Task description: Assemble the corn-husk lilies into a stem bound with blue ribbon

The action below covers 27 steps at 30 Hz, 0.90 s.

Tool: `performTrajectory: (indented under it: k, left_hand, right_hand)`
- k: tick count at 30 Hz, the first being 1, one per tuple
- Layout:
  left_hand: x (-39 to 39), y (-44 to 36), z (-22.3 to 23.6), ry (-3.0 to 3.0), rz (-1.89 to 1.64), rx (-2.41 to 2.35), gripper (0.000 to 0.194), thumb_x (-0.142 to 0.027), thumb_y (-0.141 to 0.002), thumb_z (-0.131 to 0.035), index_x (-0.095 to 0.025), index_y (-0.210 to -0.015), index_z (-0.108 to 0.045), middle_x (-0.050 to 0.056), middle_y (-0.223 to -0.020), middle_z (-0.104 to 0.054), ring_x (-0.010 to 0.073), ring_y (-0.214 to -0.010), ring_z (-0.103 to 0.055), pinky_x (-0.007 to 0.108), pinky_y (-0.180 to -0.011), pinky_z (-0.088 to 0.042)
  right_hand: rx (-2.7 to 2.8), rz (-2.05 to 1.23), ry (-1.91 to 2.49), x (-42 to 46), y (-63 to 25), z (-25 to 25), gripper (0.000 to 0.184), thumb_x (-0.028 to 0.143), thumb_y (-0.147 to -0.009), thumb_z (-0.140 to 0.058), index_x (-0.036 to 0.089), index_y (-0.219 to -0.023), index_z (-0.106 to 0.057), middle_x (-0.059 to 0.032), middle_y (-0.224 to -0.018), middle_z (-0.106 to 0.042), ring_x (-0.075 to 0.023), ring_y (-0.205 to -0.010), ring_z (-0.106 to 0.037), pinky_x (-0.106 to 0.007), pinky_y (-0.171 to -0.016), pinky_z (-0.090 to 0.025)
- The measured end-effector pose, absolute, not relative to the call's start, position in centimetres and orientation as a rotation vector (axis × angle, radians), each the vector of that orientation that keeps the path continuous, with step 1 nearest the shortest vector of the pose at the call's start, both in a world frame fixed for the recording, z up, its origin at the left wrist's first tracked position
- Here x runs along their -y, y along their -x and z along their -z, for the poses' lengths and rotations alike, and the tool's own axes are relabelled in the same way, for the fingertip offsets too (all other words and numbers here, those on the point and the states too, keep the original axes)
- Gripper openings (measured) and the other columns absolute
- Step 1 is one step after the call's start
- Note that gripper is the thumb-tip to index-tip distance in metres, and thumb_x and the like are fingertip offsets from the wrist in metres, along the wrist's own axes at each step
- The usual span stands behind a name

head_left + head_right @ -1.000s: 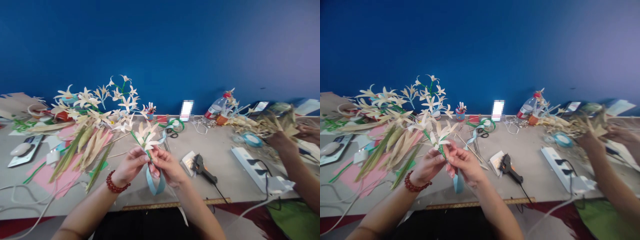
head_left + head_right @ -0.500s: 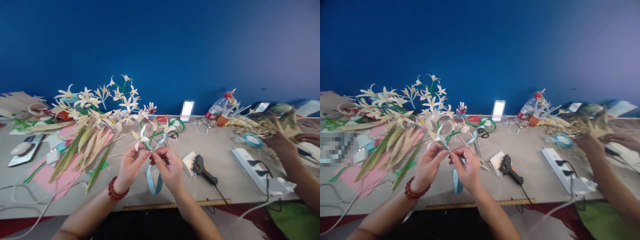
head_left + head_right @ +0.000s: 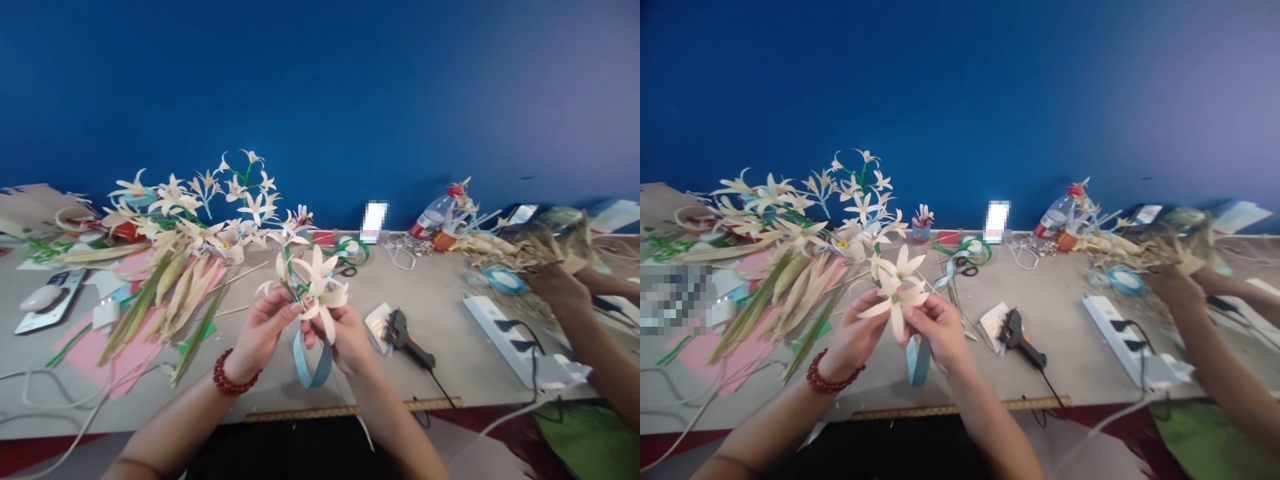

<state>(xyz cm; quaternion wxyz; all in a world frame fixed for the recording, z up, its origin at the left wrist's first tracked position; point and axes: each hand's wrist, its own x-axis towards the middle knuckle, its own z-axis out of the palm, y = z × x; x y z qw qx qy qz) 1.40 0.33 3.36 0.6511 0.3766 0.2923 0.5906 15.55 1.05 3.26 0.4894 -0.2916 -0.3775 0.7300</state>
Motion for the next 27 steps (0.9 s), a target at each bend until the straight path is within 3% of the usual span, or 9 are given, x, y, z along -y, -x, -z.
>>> performTrajectory:
  k: [4,8,15,20,27]
  left_hand:
    - [-0.6,-1.0,-3.1,-0.839,-1.308,-0.642,0.017,-0.03,-0.074,-0.077,-0.018,-0.076,-0.066,0.003,-0.074,-0.066,0.018,-0.07,-0.064,0.032,-0.067,-0.053]
    - [-0.8,-0.7,-3.0,-0.86,-1.194,-0.591,0.028,-0.044,-0.075,-0.074,-0.019,-0.086,-0.069,0.005,-0.073,-0.067,0.0213,-0.067,-0.065,0.036,-0.067,-0.054]
    - [-0.4,-1.4,-3.6,-0.955,-1.392,-0.804,0.025,-0.04,-0.074,-0.075,-0.019,-0.086,-0.071,0.006,-0.08,-0.071,0.0246,-0.08,-0.066,0.04,-0.077,-0.054]
    - [-0.5,-1.6,-3.6,-1.088,-1.44,-0.921,0.015,-0.029,-0.077,-0.073,-0.021,-0.088,-0.07,0.004,-0.087,-0.071,0.0214,-0.09,-0.063,0.036,-0.091,-0.047]
    - [-0.8,-1.2,-3.6,-0.922,-1.355,-0.86,0.014,-0.029,-0.077,-0.073,-0.017,-0.083,-0.072,0.005,-0.083,-0.069,0.0197,-0.083,-0.063,0.032,-0.081,-0.051]
  right_hand:
    - [0.877,-1.91,0.628,-1.3,-15.5,-3.0,0.026,0.035,-0.071,-0.081,0.016,-0.073,-0.062,0.0004,-0.057,-0.068,-0.0087,-0.038,-0.056,-0.018,-0.039,-0.047]
    - [0.88,-1.968,0.618,-1.3,-15.4,-3.1,0.028,0.037,-0.072,-0.08,0.016,-0.072,-0.061,0.0018,-0.053,-0.066,-0.0074,-0.033,-0.052,-0.017,-0.037,-0.046]
    - [1.065,-1.498,0.745,-0.6,-15.2,-3.8,0.021,0.035,-0.079,-0.075,0.017,-0.076,-0.065,-0.0009,-0.066,-0.071,-0.0118,-0.051,-0.065,-0.022,-0.053,-0.054]
    - [1.132,-1.352,0.819,-0.1,-15.0,-4.0,0.019,0.035,-0.083,-0.071,0.017,-0.078,-0.066,-0.0017,-0.068,-0.071,-0.0127,-0.055,-0.067,-0.023,-0.055,-0.054]
    - [1.06,-1.619,0.737,-0.9,-15.6,-4.2,0.02,0.034,-0.083,-0.072,0.016,-0.079,-0.067,-0.002,-0.068,-0.073,-0.0126,-0.053,-0.068,-0.023,-0.056,-0.057]
